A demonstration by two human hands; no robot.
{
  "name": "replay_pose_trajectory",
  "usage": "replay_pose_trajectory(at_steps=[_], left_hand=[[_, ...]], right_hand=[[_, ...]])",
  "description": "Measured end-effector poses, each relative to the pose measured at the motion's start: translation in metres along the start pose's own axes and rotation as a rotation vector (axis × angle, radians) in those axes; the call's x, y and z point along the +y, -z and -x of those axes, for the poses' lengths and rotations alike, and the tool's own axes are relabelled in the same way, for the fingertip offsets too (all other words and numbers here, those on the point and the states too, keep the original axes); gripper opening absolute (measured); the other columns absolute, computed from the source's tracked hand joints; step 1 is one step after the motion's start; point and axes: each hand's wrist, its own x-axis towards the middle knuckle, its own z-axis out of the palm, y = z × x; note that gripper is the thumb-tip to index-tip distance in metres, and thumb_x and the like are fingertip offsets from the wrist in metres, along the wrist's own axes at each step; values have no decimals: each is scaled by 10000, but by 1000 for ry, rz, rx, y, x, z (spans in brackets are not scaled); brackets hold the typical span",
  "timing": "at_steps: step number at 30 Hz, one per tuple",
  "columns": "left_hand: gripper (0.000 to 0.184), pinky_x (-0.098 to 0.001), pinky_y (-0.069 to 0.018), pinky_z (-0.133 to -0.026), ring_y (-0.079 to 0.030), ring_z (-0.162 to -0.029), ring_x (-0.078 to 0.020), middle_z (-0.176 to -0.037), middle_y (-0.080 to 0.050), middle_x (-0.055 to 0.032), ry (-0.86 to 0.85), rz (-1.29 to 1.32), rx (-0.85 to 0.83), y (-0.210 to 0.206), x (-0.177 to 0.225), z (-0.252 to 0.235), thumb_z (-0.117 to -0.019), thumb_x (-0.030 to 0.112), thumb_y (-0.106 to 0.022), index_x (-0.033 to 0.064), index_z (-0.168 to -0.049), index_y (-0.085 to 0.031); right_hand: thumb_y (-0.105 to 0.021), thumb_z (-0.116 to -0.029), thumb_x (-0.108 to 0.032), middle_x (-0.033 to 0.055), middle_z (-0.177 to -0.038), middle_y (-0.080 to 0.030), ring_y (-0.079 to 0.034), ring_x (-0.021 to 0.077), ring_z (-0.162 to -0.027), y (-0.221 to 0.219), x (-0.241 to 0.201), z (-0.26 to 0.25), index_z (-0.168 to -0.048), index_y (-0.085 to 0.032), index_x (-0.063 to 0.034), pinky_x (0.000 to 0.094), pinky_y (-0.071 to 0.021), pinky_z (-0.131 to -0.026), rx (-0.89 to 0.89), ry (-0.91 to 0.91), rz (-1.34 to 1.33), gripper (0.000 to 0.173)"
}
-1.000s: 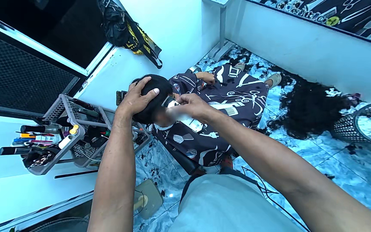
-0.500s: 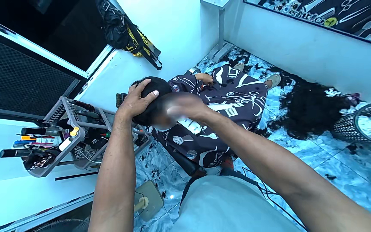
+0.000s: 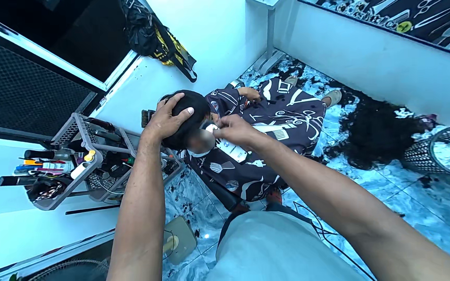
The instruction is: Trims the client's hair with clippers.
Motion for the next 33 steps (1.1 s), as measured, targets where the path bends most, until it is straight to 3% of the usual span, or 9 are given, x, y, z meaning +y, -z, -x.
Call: replay_pose_trajectory(at_steps=[2,5,9,13,16,20,23,28,33], left_hand=[[738,-654,-360,-1133,-369,-1484,-341,-1622,-368,-135,0,0,1,0,-1,1,-888,734,-593,425,-1539,-434],[744,-647,-358,-1139,-366,-1488,-329,-1622,-370,-125,-5,-2,3,0,0,0,-884,740,-591,426,-1539,-434],[743,-647,-350,-1141,-351,-1496,-327,-1631,-356,-122,0,-9,-4,-1,0,1,-887,742,-586,432,-1543,-424],[743,-671,-351,-1126,-357,-1493,-330,-1633,-356,-115,-3,-18,2,-1,3,-1,-882,755,-577,446,-1540,-421],[744,-637,-355,-1142,-362,-1491,-315,-1631,-356,-115,4,-10,-4,-2,2,1,-884,744,-587,438,-1542,-422],[748,-649,-360,-1133,-365,-1488,-328,-1628,-359,-124,-6,-20,2,-1,4,2,-878,762,-573,444,-1538,-424],[752,-669,-352,-1125,-360,-1489,-329,-1631,-357,-113,-1,-20,5,-3,2,2,-875,764,-576,448,-1540,-422],[749,-705,-340,-1107,-354,-1491,-336,-1633,-354,-103,4,-28,1,-2,1,0,-867,777,-570,471,-1533,-418],[756,-663,-352,-1133,-369,-1482,-344,-1622,-360,-138,-6,-27,-8,0,3,4,-891,735,-584,413,-1554,-414]], right_hand=[[-757,-914,-268,141,-855,-686,-685,242,-745,1,-5,1,-1004,-684,-7,459,-599,-701,-14,24,-35,286],[-785,-868,-312,131,-784,-648,-634,270,-726,0,0,-1,-876,-676,-28,521,-527,-676,-17,-7,173,304],[-755,-919,-248,166,-880,-693,-710,265,-738,2,-5,2,-1004,-666,15,480,-632,-692,-17,-7,-102,290],[-787,-866,-322,128,-792,-656,-644,259,-723,2,-2,2,-889,-684,-29,504,-537,-666,-3,-26,129,311],[-767,-905,-305,138,-874,-692,-695,247,-759,0,-13,5,-1008,-685,-16,478,-607,-705,3,2,7,318],[-782,-861,-322,123,-776,-633,-626,272,-725,0,-14,7,-854,-652,-49,528,-515,-659,-28,-13,246,302],[-775,-886,-318,130,-842,-687,-684,253,-747,-1,-13,5,-945,-692,-31,496,-587,-692,1,15,90,305],[-787,-867,-316,106,-807,-649,-632,244,-743,0,-17,6,-897,-677,-52,497,-523,-678,-1,44,204,288],[-736,-920,-266,144,-915,-677,-665,261,-814,-8,4,20,-1075,-674,-13,504,-561,-753,-92,-29,156,303]])
